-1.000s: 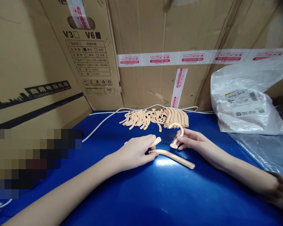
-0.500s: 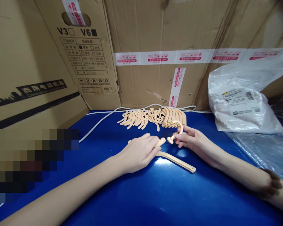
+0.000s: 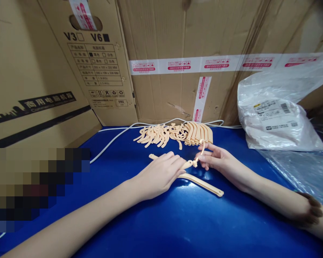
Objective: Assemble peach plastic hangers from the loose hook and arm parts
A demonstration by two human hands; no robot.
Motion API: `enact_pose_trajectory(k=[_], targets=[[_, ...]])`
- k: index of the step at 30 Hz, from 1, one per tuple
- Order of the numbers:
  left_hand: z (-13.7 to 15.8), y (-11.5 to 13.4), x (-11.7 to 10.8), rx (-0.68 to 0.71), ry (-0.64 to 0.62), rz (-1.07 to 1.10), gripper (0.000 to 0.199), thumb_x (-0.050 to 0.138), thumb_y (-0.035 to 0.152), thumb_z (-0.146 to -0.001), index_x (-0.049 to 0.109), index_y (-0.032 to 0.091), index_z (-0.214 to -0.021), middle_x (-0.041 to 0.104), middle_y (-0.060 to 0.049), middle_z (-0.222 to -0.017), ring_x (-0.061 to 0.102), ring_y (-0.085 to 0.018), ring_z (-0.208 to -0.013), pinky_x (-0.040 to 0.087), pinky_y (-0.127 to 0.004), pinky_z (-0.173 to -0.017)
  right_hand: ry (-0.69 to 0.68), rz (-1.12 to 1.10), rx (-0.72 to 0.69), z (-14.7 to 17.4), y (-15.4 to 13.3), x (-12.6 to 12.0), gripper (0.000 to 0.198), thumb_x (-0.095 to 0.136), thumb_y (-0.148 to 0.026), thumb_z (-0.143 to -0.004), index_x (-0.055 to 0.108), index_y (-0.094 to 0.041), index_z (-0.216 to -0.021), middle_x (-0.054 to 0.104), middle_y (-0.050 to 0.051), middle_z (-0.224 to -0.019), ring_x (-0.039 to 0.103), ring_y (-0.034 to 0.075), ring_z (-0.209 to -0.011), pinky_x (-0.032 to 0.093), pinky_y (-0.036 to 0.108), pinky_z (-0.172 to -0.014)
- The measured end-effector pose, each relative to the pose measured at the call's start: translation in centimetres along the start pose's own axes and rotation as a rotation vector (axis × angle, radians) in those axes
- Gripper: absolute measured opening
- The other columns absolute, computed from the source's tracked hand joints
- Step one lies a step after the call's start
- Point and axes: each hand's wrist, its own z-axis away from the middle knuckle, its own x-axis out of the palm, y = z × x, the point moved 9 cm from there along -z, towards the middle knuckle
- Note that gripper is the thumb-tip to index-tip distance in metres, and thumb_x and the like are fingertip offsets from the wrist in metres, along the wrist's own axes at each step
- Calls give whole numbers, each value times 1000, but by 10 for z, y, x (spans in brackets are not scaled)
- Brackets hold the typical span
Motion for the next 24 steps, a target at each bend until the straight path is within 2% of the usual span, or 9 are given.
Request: enact_pose_trajectory(k=[7,14,24], targets=[[3,8,-1,86,69,-182,28,29,24,-99,54,11,-102,58,-6,-89,45,-19,-77,38,-31,-67,37,84,4,1,-1,0,38,74,-36,-73,51,-20,-99,61,-4,-70,47,9,-56,38,25,-59],[7,8,-1,119,95,-290,23,34,16,-97,54,9,-106,58,-6,-86,48,-19,-77,39,-30,-68,43,143,-42,2,-6,2,39,74,-41,-72,47,-21,-93,64,-1,-72,49,11,-57,39,27,-58],[7,15,-10,172,147,-411,23,35,13,-95,55,8,-104,58,-6,-81,50,-20,-74,39,-31,-66,4,121,-45,3,-3,2,33,71,-36,-76,46,-21,-91,62,-2,-75,49,9,-57,39,26,-57]])
